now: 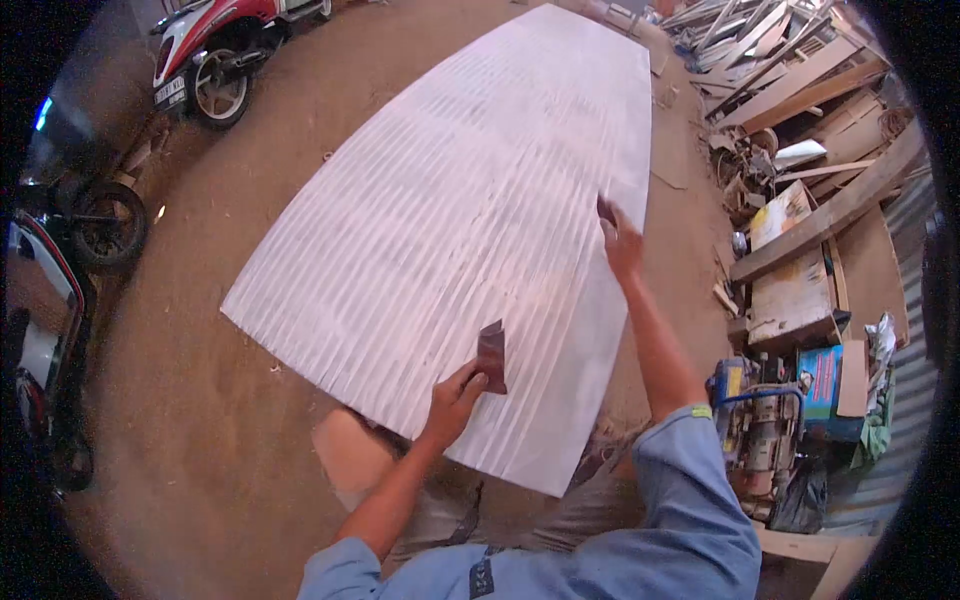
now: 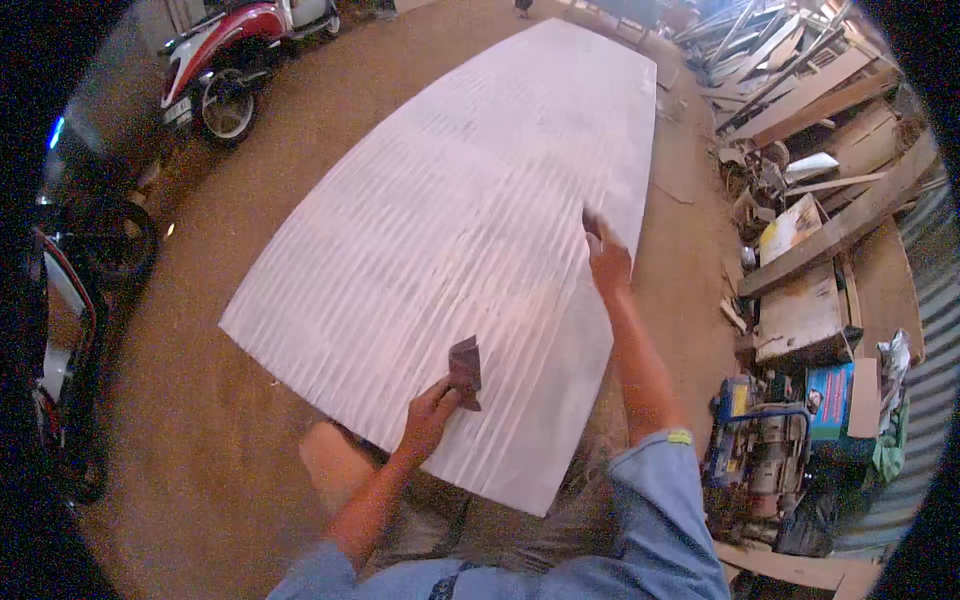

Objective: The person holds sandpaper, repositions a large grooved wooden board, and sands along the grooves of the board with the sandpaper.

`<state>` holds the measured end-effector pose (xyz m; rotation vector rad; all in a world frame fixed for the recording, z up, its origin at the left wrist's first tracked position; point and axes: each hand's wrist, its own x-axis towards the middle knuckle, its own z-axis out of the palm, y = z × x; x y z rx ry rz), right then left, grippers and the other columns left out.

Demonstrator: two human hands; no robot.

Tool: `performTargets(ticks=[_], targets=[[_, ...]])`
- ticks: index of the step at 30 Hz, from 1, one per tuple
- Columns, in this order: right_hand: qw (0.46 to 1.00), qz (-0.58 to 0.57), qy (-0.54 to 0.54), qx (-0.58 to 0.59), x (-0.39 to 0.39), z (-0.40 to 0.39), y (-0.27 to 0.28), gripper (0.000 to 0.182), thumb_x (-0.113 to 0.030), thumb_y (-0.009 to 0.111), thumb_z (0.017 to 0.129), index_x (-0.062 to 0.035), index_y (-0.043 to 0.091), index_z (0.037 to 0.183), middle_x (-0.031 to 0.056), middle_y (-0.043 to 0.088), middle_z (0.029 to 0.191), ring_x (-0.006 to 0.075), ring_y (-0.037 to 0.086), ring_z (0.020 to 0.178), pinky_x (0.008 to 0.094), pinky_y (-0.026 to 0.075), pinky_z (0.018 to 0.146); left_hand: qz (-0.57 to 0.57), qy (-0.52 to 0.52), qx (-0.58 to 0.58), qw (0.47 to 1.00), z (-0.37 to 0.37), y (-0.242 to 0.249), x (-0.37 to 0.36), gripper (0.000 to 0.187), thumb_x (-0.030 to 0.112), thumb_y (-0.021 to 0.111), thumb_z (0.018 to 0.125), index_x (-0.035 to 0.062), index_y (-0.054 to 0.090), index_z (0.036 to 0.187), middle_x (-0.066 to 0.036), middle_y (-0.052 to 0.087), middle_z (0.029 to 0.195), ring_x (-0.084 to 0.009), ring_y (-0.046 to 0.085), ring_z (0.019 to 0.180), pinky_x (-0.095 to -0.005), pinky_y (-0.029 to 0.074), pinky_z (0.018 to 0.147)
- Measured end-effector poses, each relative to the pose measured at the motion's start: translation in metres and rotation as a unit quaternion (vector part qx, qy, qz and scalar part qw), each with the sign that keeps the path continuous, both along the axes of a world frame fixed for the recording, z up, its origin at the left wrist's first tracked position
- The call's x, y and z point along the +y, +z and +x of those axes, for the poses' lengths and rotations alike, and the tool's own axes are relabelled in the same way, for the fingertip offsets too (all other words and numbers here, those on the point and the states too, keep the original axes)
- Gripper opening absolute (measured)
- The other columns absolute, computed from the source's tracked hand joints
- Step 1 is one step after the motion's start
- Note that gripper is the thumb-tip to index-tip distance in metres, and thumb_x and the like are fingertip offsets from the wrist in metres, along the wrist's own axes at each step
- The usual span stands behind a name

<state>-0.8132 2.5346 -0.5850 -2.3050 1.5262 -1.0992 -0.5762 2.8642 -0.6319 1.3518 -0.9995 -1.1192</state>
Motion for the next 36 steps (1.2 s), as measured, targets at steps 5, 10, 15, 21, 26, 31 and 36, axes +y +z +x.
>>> performTargets(ticks=[5, 10, 15, 21, 26, 31, 36], targets=[[0.992, -0.087, 0.065, 0.068, -0.014, 0.022, 0.042, 0.046, -0.027, 0.067, 0.090, -0.0089, 0.058, 0.131, 0.0166, 0.063, 0.126, 0.0333, 0.059, 0.117, 0.0429, 0.049, 0.097, 0.092, 0.067, 0.132, 0.985, -0.009, -0.010, -0.010, 0.034, 0.024, 0.053, 0.101, -0.0048, 0.063, 0.118, -0.005, 0.068, 0.104, -0.0106, 0.060, 0.097, -0.0275, 0.047, 0.090], [0.905, 0.247, 0.338, -0.083, 0.137, 0.057, 0.058, 0.026, -0.020, 0.070, 0.091, -0.0034, 0.069, 0.111, 0.0124, 0.072, 0.098, 0.0165, 0.066, 0.080, 0.0298, 0.054, 0.071, 0.011, 0.095, 0.104, 0.990, -0.024, 0.034, -0.057, 0.036, 0.022, 0.048, 0.104, -0.0067, 0.061, 0.121, -0.008, 0.067, 0.105, -0.0133, 0.064, 0.096, -0.0305, 0.051, 0.090], [0.790, 0.439, 0.387, -0.181, 0.144, 0.055, 0.049, 0.023, -0.018, 0.066, 0.093, 0.0029, 0.068, 0.103, 0.0084, 0.066, 0.085, 0.0127, 0.061, 0.075, 0.0267, 0.050, 0.064, -0.020, 0.126, 0.089, 0.988, -0.054, 0.066, -0.052, 0.037, 0.022, 0.046, 0.105, -0.0062, 0.057, 0.126, -0.010, 0.067, 0.107, -0.0151, 0.064, 0.097, -0.0332, 0.052, 0.092], [0.691, 0.527, 0.441, -0.223, 0.142, 0.029, 0.043, 0.021, -0.015, 0.066, 0.092, 0.0032, 0.068, 0.102, 0.0044, 0.065, 0.084, 0.0108, 0.058, 0.077, 0.0281, 0.047, 0.067, -0.015, 0.165, 0.170, 0.971, -0.099, 0.071, -0.028, 0.039, 0.026, 0.045, 0.105, -0.0038, 0.057, 0.128, -0.009, 0.067, 0.108, -0.0169, 0.064, 0.100, -0.0340, 0.052, 0.095], [0.610, 0.606, 0.449, -0.243, 0.149, -0.001, 0.070, 0.018, -0.015, 0.066, 0.093, 0.0012, 0.067, 0.101, 0.0035, 0.065, 0.083, 0.0122, 0.059, 0.076, 0.0281, 0.046, 0.067, -0.057, 0.127, 0.178, 0.974, -0.134, 0.100, -0.016, 0.041, 0.031, 0.042, 0.106, -0.0025, 0.060, 0.121, -0.009, 0.067, 0.106, -0.0186, 0.064, 0.101, -0.0352, 0.051, 0.098], [0.583, 0.624, 0.455, -0.253, 0.153, -0.012, 0.074, 0.023, -0.020, 0.062, 0.096, 0.0015, 0.067, 0.103, 0.0032, 0.065, 0.085, 0.0122, 0.059, 0.076, 0.0274, 0.046, 0.068, -0.081, 0.136, 0.170, 0.973, -0.151, 0.093, -0.011, 0.040, 0.031, 0.041, 0.106, -0.0015, 0.061, 0.118, -0.009, 0.067, 0.106, -0.0184, 0.064, 0.101, -0.0359, 0.050, 0.099], [0.647, 0.537, 0.464, -0.280, 0.164, -0.020, 0.086, 0.025, -0.018, 0.060, 0.097, 0.0022, 0.066, 0.109, 0.0032, 0.064, 0.088, 0.0102, 0.056, 0.078, 0.0263, 0.046, 0.071, -0.074, 0.201, 0.147, 0.966, -0.168, 0.098, -0.012, 0.040, 0.031, 0.041, 0.107, -0.0021, 0.062, 0.117, -0.009, 0.068, 0.105, -0.0178, 0.064, 0.101, -0.0347, 0.050, 0.096]])
